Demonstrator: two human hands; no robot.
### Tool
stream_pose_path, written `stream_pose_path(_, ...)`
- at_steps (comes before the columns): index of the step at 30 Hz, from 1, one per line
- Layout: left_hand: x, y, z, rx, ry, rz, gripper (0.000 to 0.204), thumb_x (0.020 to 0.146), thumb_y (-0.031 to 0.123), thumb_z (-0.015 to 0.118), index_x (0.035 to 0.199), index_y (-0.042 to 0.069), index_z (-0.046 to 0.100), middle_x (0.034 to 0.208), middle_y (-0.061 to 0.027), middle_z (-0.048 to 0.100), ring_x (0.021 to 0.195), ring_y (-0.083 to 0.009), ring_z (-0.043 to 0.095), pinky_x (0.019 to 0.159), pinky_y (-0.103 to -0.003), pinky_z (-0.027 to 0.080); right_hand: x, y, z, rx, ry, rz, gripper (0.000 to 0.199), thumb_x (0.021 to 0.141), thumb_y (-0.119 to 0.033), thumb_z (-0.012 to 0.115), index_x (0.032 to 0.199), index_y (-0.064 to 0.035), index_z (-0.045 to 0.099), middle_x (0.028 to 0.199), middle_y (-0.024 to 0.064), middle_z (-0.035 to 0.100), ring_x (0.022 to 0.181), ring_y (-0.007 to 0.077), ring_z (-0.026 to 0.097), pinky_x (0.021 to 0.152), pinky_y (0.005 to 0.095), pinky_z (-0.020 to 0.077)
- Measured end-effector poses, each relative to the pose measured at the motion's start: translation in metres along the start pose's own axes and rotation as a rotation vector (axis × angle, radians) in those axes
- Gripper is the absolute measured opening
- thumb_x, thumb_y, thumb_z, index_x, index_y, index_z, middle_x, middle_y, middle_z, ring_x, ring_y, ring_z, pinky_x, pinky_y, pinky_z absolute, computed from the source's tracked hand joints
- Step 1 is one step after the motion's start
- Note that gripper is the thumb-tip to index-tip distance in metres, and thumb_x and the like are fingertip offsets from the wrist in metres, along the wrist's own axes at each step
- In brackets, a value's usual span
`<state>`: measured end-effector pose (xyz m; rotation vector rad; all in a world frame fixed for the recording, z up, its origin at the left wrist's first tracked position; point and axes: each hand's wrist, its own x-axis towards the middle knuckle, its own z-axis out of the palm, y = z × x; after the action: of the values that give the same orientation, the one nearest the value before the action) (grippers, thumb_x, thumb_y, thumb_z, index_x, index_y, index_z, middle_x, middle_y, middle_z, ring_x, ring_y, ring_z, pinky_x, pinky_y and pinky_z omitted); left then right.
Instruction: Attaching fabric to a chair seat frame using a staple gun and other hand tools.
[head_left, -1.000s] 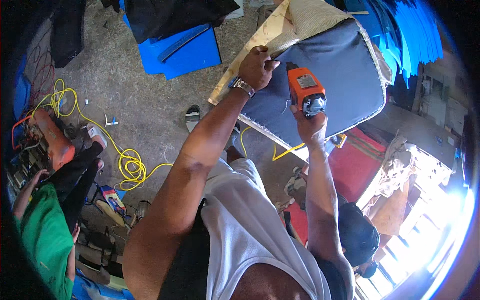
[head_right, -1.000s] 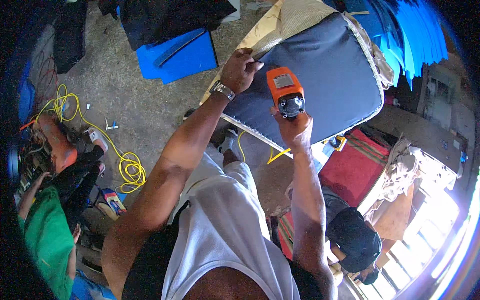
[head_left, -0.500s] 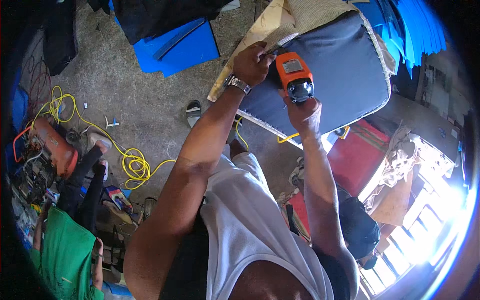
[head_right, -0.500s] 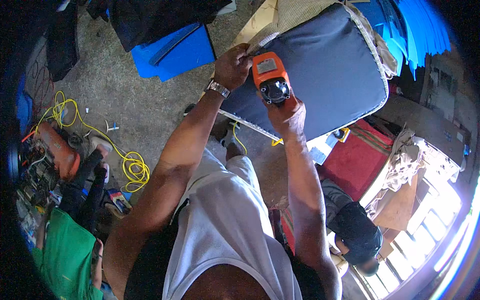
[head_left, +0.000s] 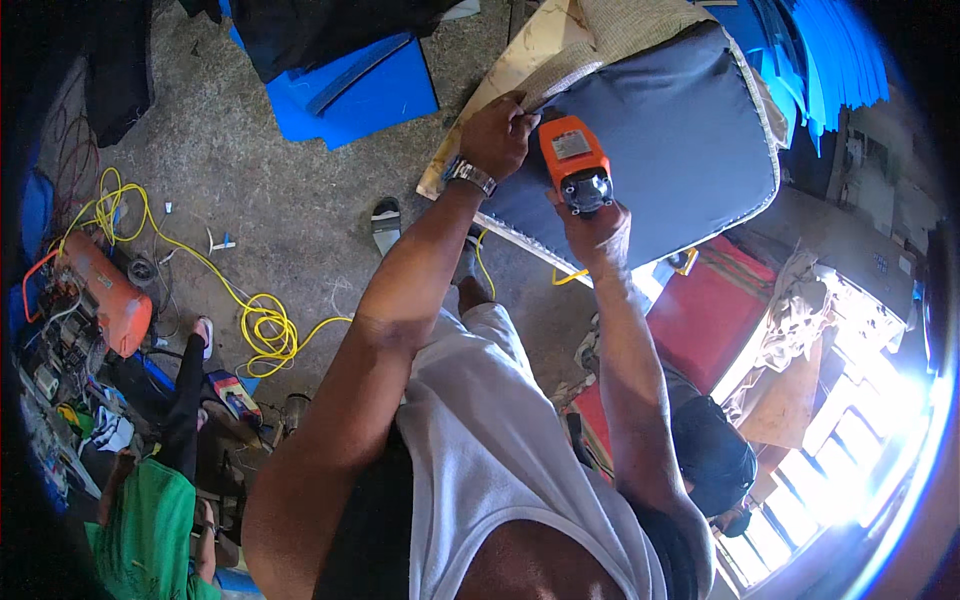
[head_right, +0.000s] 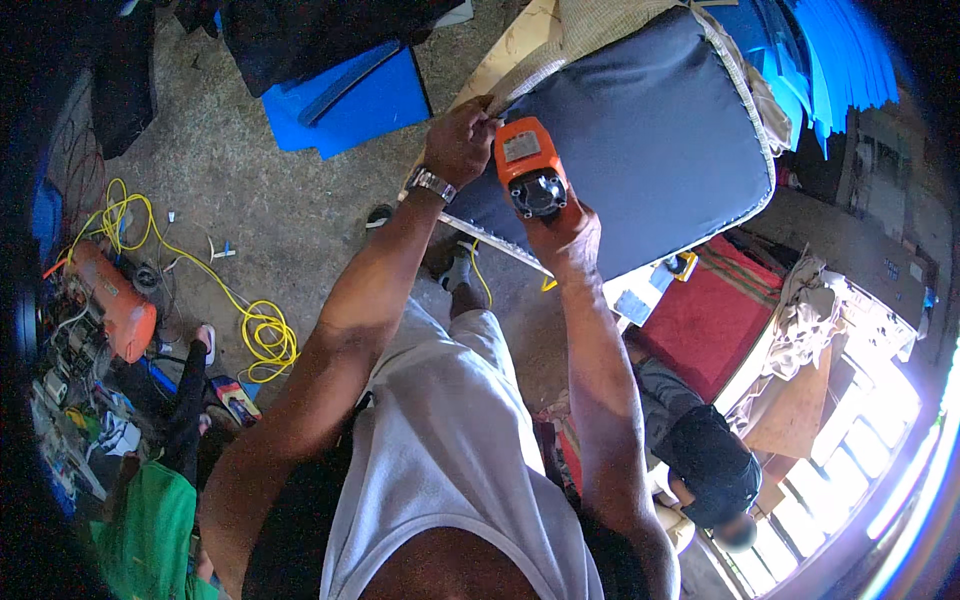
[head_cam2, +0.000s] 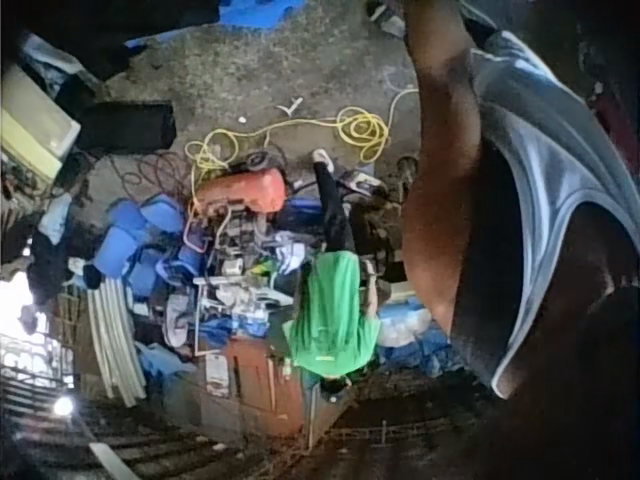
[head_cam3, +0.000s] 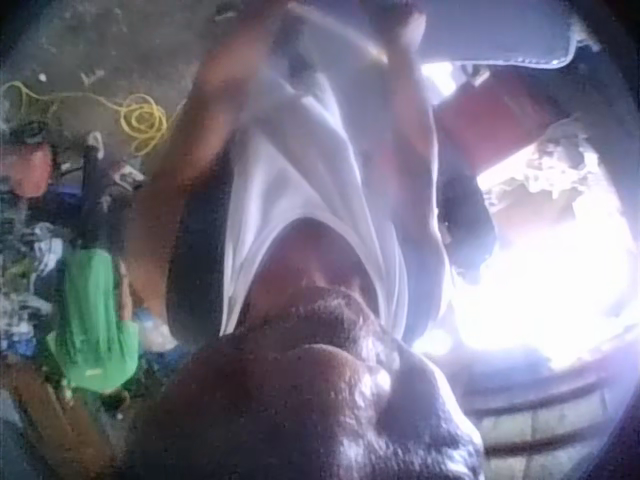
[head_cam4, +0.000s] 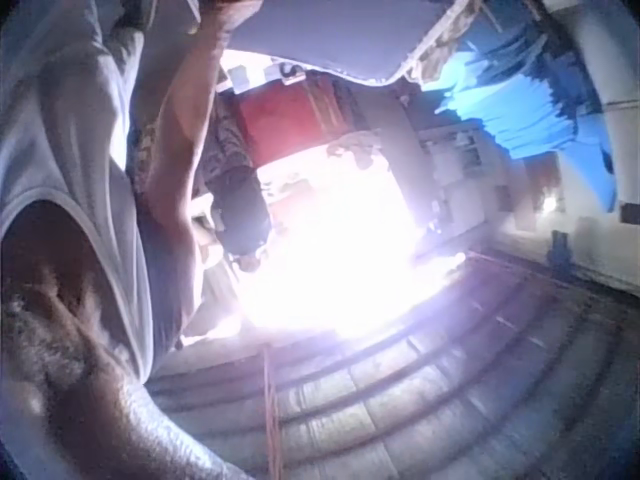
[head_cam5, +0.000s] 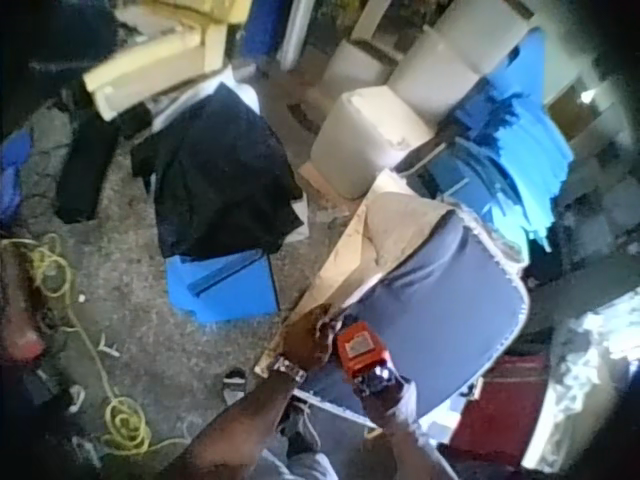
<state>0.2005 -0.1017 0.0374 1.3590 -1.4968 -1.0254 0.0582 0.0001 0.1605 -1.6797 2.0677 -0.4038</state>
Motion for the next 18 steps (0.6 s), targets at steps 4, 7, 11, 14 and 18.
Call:
stream_pose_path(4, 0.002, -0.004, 0.003, -0.028, 0.014, -0.001, 0.029, 0.087, 0.023, 0.066, 0.11, 0.004, 0.064, 0.103, -0.0185, 0.069, 0.091, -0.0372, 0.067, 0.079, -0.045, 0.055, 0.005, 0.008, 0.013, 0.004, 0.043, -0.081, 0.037, 0.076, -0.024, 0.074, 0.108, -0.0109, 0.062, 0.079, 0.0161, 0.07, 0.076, 0.0384, 0.07, 0.063, 0.0435, 0.0547)
stream_pose_path(7, -0.007, -0.009, 0.002, 0.012, 0.068, 0.054, 0.031, 0.087, 0.023, 0.067, 0.111, 0.004, 0.064, 0.103, -0.0191, 0.069, 0.09, -0.039, 0.066, 0.08, -0.045, 0.055, 0.006, 0.003, 0.016, -0.049, 0.052, -0.073, 0.034, 0.075, -0.024, 0.072, 0.105, -0.0099, 0.061, 0.078, 0.0171, 0.069, 0.075, 0.0394, 0.069, 0.062, 0.0451, 0.054)
stream_pose_path(11, -0.044, -0.023, 0.004, 0.215, 0.186, 0.191, 0.031, 0.088, 0.026, 0.066, 0.107, 0.002, 0.066, 0.107, -0.0209, 0.067, 0.094, -0.0413, 0.064, 0.082, -0.046, 0.053, -0.004, 0.004, 0.014, -0.032, 0.037, -0.071, 0.037, 0.074, -0.022, 0.073, 0.107, -0.0099, 0.061, 0.081, 0.0179, 0.07, 0.075, 0.0395, 0.069, 0.062, 0.0461, 0.054)
stream_pose_path(14, -0.042, -0.024, 0.0, 0.126, 0.037, 0.005, 0.033, 0.088, 0.03, 0.065, 0.103, 0.0, 0.067, 0.107, -0.0199, 0.067, 0.097, -0.0393, 0.064, 0.085, -0.045, 0.052, -0.013, 0.011, 0.013, -0.053, -0.02, -0.078, 0.039, 0.073, -0.022, 0.074, 0.109, -0.0099, 0.062, 0.083, 0.0182, 0.069, 0.075, 0.0398, 0.069, 0.063, 0.046, 0.0544)
stream_pose_path(18, -0.038, -0.029, -0.005, 0.049, 0.001, -0.032, 0.033, 0.087, 0.027, 0.065, 0.104, -0.001, 0.068, 0.112, -0.0196, 0.067, 0.101, -0.0373, 0.064, 0.088, -0.044, 0.052, -0.012, 0.019, 0.029, -0.057, -0.007, -0.094, 0.043, 0.072, -0.025, 0.076, 0.109, -0.0077, 0.062, 0.076, 0.0192, 0.067, 0.07, 0.0405, 0.068, 0.06, 0.0464, 0.0539)
